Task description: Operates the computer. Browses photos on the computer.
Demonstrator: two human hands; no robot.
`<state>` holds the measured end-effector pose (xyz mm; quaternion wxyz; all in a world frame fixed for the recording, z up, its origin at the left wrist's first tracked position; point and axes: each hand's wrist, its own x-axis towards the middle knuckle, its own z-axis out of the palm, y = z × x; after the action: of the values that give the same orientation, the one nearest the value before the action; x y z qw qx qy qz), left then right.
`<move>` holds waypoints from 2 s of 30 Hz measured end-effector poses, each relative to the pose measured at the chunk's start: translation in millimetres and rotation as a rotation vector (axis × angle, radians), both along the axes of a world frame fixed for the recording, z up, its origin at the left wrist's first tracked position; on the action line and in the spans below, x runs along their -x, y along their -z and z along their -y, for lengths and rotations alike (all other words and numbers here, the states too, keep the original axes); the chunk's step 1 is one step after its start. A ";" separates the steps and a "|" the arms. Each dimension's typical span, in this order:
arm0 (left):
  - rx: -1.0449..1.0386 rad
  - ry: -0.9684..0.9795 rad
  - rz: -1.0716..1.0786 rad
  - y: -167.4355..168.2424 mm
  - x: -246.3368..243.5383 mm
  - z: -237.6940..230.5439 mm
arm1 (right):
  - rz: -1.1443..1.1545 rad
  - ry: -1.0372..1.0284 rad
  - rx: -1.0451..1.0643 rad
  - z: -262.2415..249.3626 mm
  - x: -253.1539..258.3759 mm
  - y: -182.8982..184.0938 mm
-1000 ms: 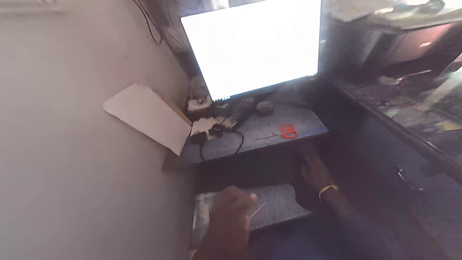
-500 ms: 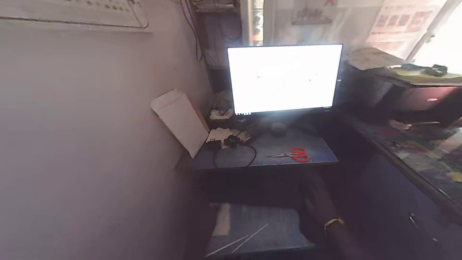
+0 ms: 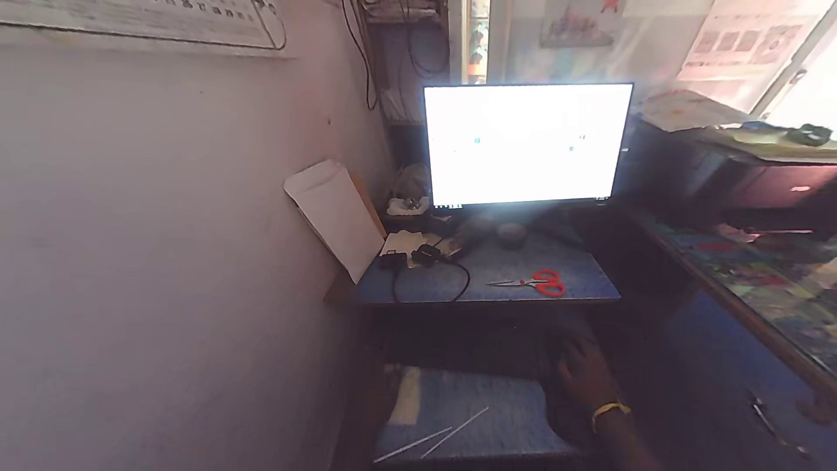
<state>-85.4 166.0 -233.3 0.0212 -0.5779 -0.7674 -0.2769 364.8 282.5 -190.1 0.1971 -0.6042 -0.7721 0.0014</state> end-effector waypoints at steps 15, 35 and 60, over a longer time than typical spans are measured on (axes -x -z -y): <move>-0.066 0.019 -0.012 13.0 4.2 -2.5 | -0.018 -0.055 -0.160 -1.3 -0.4 6.4; 0.116 -0.067 -0.015 -43.0 -16.9 5.1 | 0.015 0.074 0.053 -2.2 5.8 -4.8; 0.084 -0.055 -0.049 -36.4 -18.3 7.5 | -0.032 -0.065 0.164 4.2 3.9 -17.0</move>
<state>-67.1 158.6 -196.9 0.0232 -0.5638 -0.7931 -0.2293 360.9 278.2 -173.1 0.1588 -0.5927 -0.7855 0.0808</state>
